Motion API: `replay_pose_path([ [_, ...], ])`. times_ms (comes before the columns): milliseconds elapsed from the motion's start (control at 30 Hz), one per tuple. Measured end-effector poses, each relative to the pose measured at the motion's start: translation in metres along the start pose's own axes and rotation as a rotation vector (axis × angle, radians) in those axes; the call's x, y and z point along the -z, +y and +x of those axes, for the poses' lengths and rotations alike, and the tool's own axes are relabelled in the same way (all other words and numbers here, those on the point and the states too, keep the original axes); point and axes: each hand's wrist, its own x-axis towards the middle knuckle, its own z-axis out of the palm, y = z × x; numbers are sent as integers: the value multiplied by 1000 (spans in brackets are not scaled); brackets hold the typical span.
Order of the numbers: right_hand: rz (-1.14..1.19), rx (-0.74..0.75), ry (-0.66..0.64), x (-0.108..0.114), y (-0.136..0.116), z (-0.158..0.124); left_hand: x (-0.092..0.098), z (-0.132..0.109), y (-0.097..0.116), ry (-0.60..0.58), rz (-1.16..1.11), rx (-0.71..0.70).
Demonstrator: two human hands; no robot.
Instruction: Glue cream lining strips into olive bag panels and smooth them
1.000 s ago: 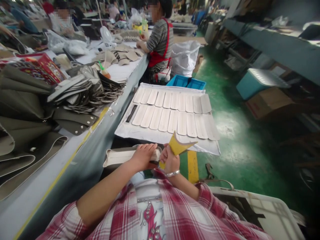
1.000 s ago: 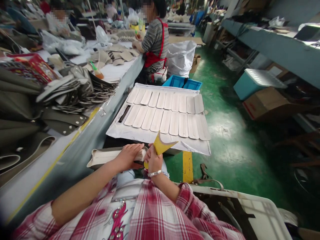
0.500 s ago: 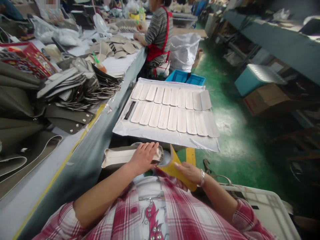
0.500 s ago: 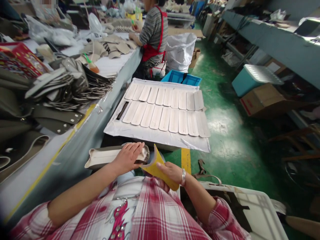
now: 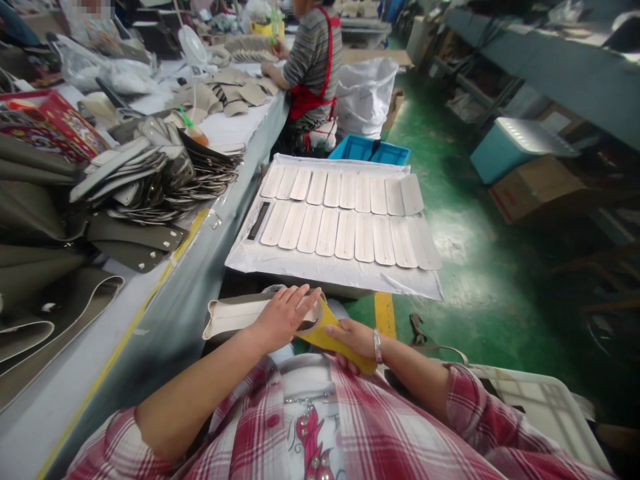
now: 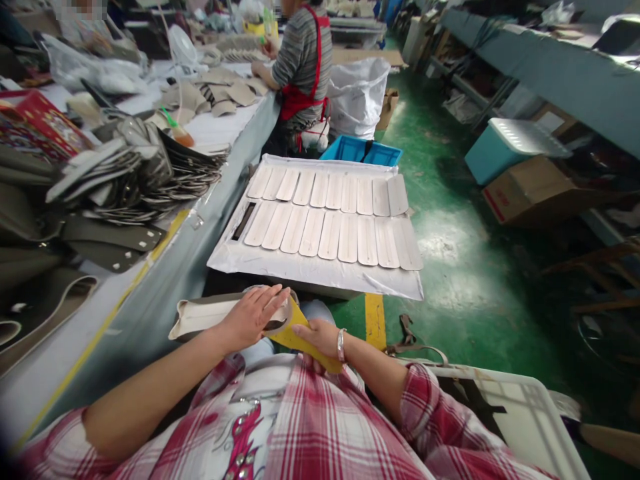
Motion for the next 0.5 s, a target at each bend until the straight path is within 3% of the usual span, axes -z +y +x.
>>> replay_pose_path([
  [167, 20, 5, -2, -4, 3, 9, -2, -2, -9, 32, -77, -54],
  [333, 32, -61, -1, -2, 0, 12, 6, -6, -25, -17, -198, -151],
  [500, -32, -131, 82, -9, -7, 24, 11, -5, -31, -12, -234, -149],
])
